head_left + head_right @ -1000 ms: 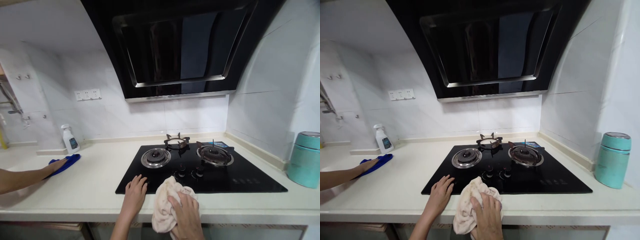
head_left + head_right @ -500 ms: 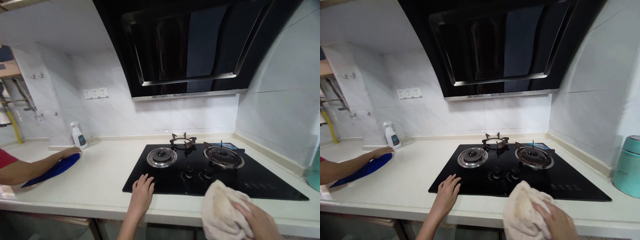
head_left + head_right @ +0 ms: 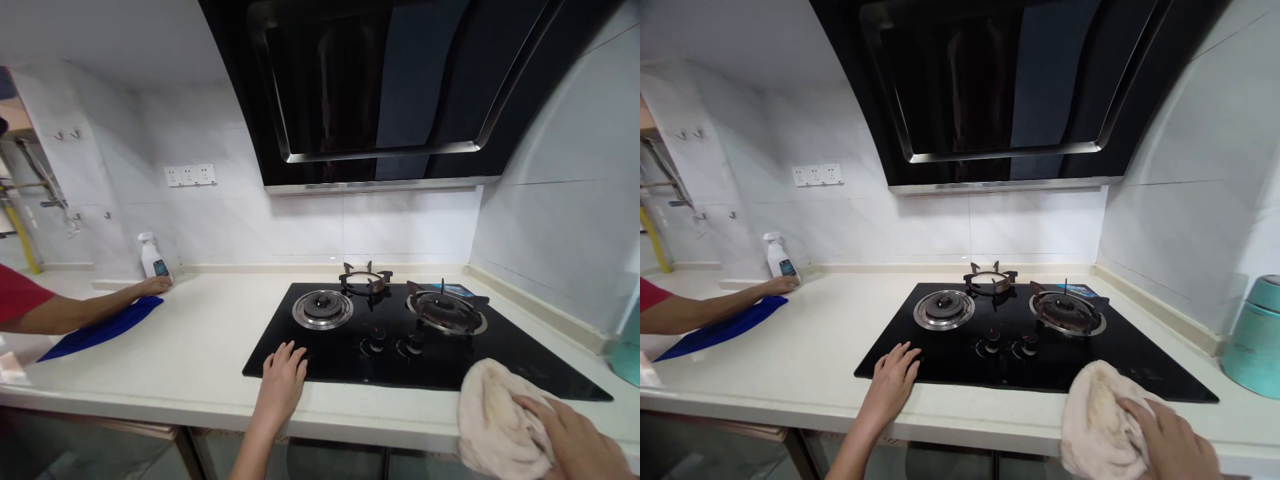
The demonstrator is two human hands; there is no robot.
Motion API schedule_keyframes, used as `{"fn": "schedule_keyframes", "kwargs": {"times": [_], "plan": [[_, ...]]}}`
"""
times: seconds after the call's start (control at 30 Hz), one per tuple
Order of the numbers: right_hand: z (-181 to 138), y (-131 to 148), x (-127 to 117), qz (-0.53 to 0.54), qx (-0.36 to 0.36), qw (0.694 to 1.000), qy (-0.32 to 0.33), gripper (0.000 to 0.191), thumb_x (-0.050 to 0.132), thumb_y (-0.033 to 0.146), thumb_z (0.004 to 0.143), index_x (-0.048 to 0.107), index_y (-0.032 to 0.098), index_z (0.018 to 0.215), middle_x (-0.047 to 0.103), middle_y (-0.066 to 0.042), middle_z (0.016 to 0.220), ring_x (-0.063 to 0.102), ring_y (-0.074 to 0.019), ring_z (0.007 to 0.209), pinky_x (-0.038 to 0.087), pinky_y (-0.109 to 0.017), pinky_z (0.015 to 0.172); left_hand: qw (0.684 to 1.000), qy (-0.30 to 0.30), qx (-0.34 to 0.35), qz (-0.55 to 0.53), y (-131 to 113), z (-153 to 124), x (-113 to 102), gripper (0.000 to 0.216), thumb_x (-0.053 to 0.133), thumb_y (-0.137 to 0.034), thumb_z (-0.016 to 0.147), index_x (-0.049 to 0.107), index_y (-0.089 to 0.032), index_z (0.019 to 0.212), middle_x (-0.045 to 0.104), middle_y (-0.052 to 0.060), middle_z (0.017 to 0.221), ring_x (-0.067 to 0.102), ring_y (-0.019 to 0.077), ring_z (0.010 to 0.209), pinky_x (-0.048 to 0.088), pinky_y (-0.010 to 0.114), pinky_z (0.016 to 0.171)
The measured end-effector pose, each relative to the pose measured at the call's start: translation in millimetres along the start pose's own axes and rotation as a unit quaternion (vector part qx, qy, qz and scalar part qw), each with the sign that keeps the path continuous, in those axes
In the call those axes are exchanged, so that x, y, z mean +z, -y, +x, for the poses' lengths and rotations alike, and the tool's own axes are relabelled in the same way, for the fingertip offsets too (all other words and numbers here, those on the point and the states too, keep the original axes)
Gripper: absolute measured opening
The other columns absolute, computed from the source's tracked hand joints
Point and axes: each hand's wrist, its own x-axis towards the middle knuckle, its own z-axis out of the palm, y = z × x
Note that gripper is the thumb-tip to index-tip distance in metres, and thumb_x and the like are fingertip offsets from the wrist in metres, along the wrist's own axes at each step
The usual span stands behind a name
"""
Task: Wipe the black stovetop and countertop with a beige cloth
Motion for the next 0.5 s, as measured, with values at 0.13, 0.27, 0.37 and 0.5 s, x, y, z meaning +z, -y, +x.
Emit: {"fn": "schedule_keyframes", "kwargs": {"times": [0.13,0.27,0.37,0.5], "plan": [[14.9,74.0,10.3,0.019,-0.077,0.997,0.013,0.053,0.074,0.041,0.069,0.07,0.031,0.121,0.067,-0.014,0.125,0.064,-0.038,0.112,0.05,-0.046,0.081,1.0,0.004,0.0,0.002,1.2,0.7,0.0,0.04,0.042,-0.029,0.102,0.067,-0.025,0.133,0.061,0.011,0.15,0.047,0.0315,0.147,0.04,0.057,0.117],[31.3,174.6,18.5,0.058,-0.135,0.989,0.018,0.058,0.075,0.035,0.07,0.066,0.03,0.127,0.062,-0.014,0.124,0.057,-0.0369,0.11,0.044,-0.047,0.086,1.0,-0.005,0.003,0.002,2.0,0.6,1.4,0.04,0.042,-0.03,0.102,0.068,-0.025,0.131,0.062,0.011,0.149,0.049,0.0317,0.146,0.041,0.057,0.117],[44.3,251.3,14.8,0.114,-0.168,0.977,0.056,0.063,0.077,0.035,0.07,0.061,0.029,0.13,0.059,-0.013,0.124,0.054,-0.0342,0.106,0.039,-0.047,0.089,1.0,-0.019,0.006,0.0,2.4,-0.3,2.7,0.039,0.042,-0.03,0.101,0.069,-0.026,0.13,0.063,0.011,0.147,0.05,0.0306,0.144,0.042,0.056,0.115],[61.2,331.1,-1.0,0.17,-0.202,0.958,0.108,0.056,0.073,0.034,0.077,0.057,0.031,0.13,0.056,-0.01,0.122,0.049,-0.0321,0.108,0.035,-0.048,0.094,1.0,-0.016,0.004,-0.01,4.2,-1.5,2.6,0.04,0.041,-0.034,0.103,0.068,-0.027,0.131,0.063,0.011,0.147,0.049,0.0302,0.145,0.041,0.056,0.116]]}}
